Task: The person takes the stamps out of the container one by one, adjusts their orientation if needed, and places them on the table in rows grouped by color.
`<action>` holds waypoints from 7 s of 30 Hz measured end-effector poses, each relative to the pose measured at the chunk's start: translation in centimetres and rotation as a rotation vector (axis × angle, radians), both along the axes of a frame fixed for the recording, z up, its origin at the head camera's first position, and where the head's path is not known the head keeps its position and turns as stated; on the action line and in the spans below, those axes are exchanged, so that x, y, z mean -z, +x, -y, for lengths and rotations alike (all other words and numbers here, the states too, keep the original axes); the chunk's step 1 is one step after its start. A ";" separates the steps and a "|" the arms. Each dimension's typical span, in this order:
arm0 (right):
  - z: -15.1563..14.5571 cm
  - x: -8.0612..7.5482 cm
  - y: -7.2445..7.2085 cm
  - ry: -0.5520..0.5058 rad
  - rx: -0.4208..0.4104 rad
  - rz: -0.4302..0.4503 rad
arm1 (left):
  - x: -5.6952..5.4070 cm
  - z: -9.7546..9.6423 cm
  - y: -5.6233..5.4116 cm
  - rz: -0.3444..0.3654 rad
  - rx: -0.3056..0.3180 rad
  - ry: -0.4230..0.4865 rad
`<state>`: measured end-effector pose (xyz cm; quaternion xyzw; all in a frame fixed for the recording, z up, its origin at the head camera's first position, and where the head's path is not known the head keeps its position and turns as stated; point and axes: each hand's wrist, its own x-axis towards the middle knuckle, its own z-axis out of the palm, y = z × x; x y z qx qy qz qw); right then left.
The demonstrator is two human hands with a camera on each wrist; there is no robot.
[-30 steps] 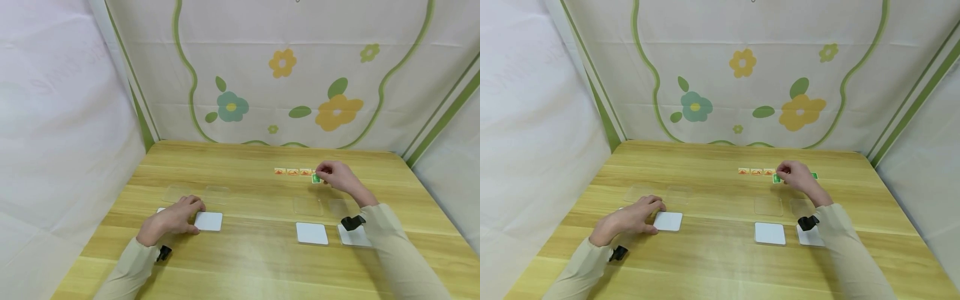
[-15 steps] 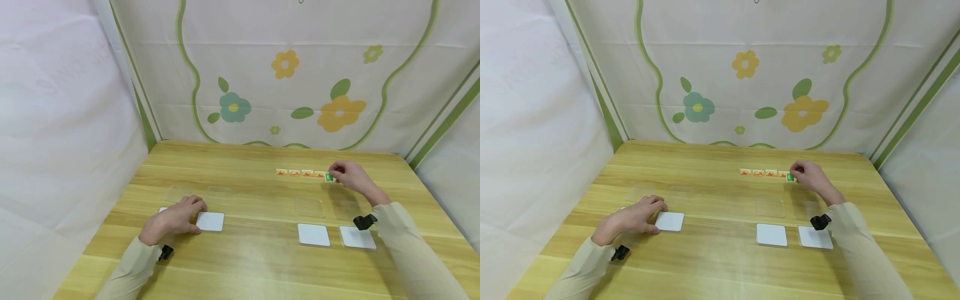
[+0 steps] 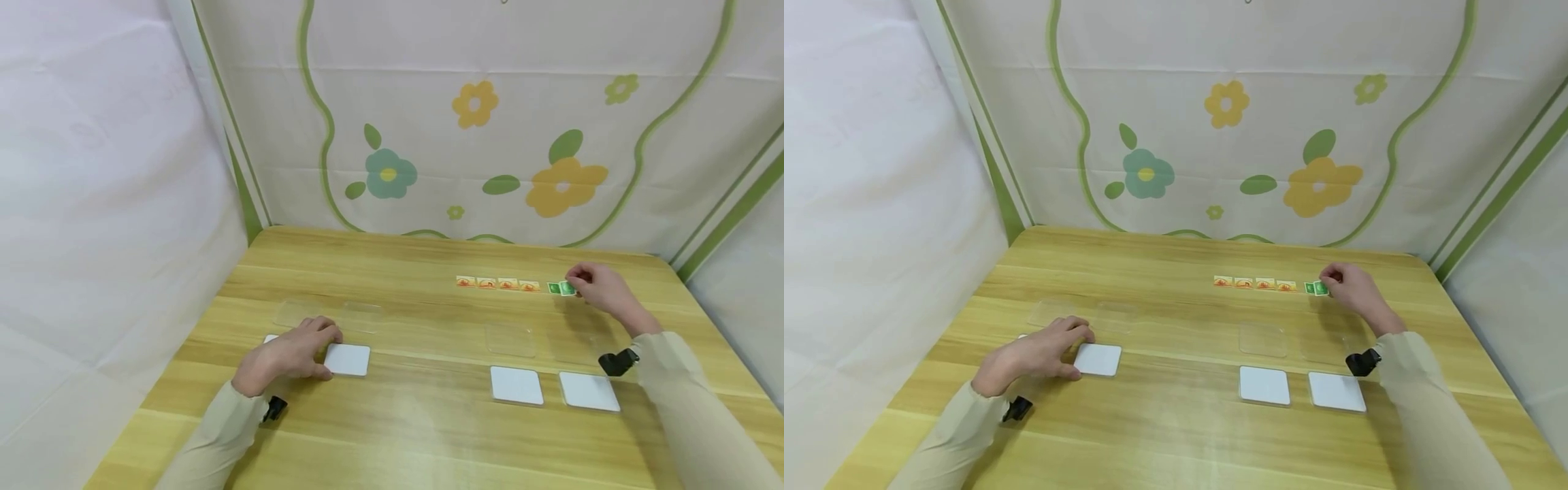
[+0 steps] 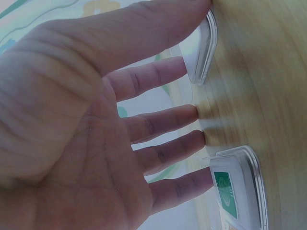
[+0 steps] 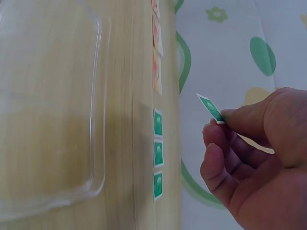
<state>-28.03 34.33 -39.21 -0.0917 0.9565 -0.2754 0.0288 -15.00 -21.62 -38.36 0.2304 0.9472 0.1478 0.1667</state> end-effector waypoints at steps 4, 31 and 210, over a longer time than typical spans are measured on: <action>-1.0 0.2 -0.2 0.006 0.016 0.006 | 0.0 0.0 0.0 -0.003 0.004 0.001; -6.6 1.4 -2.5 0.070 0.042 0.063 | -0.1 0.1 0.1 -0.004 0.009 0.007; 44.2 0.0 8.9 0.117 -0.654 -0.026 | 1.1 12.8 0.3 -0.035 -0.131 0.137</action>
